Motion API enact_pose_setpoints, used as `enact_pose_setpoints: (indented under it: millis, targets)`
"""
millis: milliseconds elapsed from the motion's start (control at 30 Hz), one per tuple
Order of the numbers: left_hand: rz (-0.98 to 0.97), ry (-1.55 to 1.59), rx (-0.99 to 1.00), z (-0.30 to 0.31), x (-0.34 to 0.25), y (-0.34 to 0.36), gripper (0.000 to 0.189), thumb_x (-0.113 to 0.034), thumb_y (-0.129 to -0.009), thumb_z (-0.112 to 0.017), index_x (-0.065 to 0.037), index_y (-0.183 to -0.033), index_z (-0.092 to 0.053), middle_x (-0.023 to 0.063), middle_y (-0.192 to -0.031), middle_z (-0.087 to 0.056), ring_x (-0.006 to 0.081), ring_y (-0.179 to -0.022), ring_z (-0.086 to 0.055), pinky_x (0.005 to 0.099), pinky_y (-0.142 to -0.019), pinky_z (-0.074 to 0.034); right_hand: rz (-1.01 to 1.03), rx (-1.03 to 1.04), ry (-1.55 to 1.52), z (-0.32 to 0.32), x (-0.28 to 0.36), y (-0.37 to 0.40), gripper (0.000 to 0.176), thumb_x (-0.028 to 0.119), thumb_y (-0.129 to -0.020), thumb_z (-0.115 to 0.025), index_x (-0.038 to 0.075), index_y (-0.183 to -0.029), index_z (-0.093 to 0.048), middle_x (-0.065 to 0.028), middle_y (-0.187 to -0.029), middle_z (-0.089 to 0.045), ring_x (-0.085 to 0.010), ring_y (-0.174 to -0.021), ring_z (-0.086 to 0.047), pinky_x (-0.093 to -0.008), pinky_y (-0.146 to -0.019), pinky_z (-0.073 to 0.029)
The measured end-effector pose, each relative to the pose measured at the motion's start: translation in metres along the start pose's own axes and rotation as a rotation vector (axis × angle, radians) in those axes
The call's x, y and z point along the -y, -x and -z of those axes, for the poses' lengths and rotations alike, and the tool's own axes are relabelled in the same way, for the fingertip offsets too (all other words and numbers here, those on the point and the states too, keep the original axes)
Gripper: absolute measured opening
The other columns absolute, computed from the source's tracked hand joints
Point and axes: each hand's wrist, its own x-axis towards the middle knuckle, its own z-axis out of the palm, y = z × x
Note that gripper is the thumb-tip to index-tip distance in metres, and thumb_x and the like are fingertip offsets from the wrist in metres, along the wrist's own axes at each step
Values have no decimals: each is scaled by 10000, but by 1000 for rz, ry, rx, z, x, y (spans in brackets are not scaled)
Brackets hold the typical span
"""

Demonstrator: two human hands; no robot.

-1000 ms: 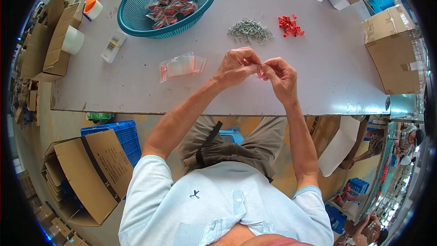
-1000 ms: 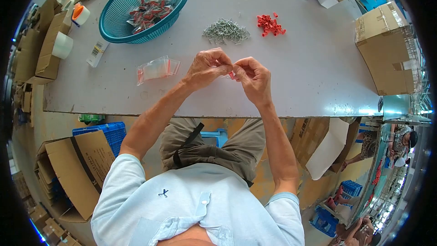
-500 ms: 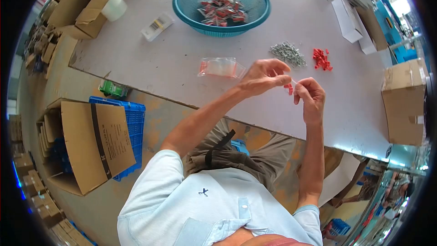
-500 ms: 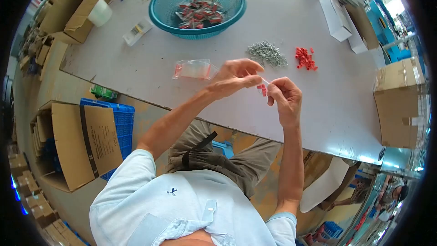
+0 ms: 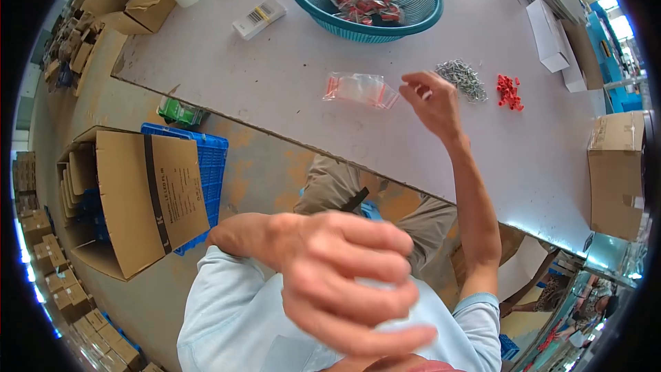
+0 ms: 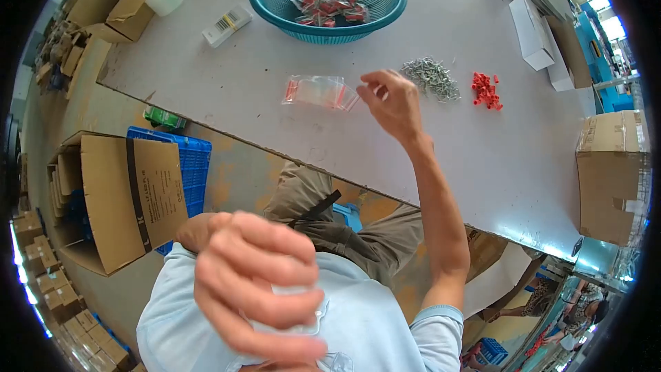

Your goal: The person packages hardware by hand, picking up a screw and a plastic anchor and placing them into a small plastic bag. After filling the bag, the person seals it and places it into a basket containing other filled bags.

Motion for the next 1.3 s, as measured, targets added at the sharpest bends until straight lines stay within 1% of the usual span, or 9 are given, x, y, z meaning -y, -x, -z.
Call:
enact_pose_setpoints:
  millis: [167,200,333,467,667,900,1000,1067,1300]
  targets:
    - [-260,-101,-292,-33,13,-12,304,-117,-898,-723,-135,-1192,-796,48,-829,-621,166,-675,-534,316,-636,-474,-37,2,170,-10,15,23,317,228,-832,-858,77,-1099,-776,-75,-923,-699,-208,-776,-690,-352,-723,-564]
    - [7,-10,-109,-16,-10,-9,312,-94,-873,-695,-53,-1178,-750,34,-828,-577,169,-684,-563,362,-698,-520,-27,-10,241,-16,18,23,332,259,-820,-868,86,-1088,-777,-74,-939,-694,-231,-787,-693,-362,-730,-563]
    - [27,-296,58,-23,28,15,233,-92,-820,-740,-96,-1052,-757,76,-964,-680,261,-963,-670,438,-817,-555,-66,26,240,-19,8,18,321,279,-826,-856,89,-1072,-776,-75,-921,-695,-263,-793,-698,-379,-739,-562]
    - [285,-621,248,3,118,91,318,-107,-839,-784,-84,-1154,-749,68,-1220,-703,327,-1248,-600,537,-1075,-448,-136,30,57,-20,-7,16,248,244,-861,-812,62,-1023,-772,-83,-866,-707,-211,-754,-687,-357,-709,-552]
    - [630,-703,375,3,148,133,365,-168,-881,-802,-110,-1236,-741,99,-1445,-607,343,-1442,-442,601,-1191,-304,-349,58,-296,-6,-9,17,145,184,-943,-762,40,-959,-763,-66,-856,-741,-136,-689,-660,-311,-650,-549]
    - [521,-899,262,-8,145,107,302,-192,-904,-799,-96,-1187,-754,93,-1335,-674,352,-1327,-544,546,-1155,-351,-486,-31,-1050,10,-4,41,108,157,-994,-748,65,-1013,-694,-43,-908,-734,-104,-731,-678,-259,-635,-563]
    - [784,-591,-48,-30,145,87,222,-201,-927,-802,-86,-1113,-768,63,-1088,-745,251,-1052,-682,405,-993,-490,-508,-154,-1251,7,13,53,85,153,-1000,-745,84,-1014,-697,-22,-915,-715,-85,-748,-661,-269,-660,-564]
    - [1170,41,-303,-50,145,73,205,-218,-924,-809,-38,-1016,-782,40,-887,-741,147,-857,-682,323,-813,-531,-457,-171,-1314,3,15,61,80,152,-998,-747,88,-1004,-699,-14,-911,-706,-84,-760,-653,-271,-688,-562]
    - [1137,180,-405,-79,160,77,202,-204,-944,-773,-12,-1007,-769,40,-852,-727,97,-758,-648,277,-689,-532,-376,-240,-1185,12,8,91,94,146,-976,-774,68,-998,-726,17,-831,-666,-71,-753,-591,-249,-677,-474]
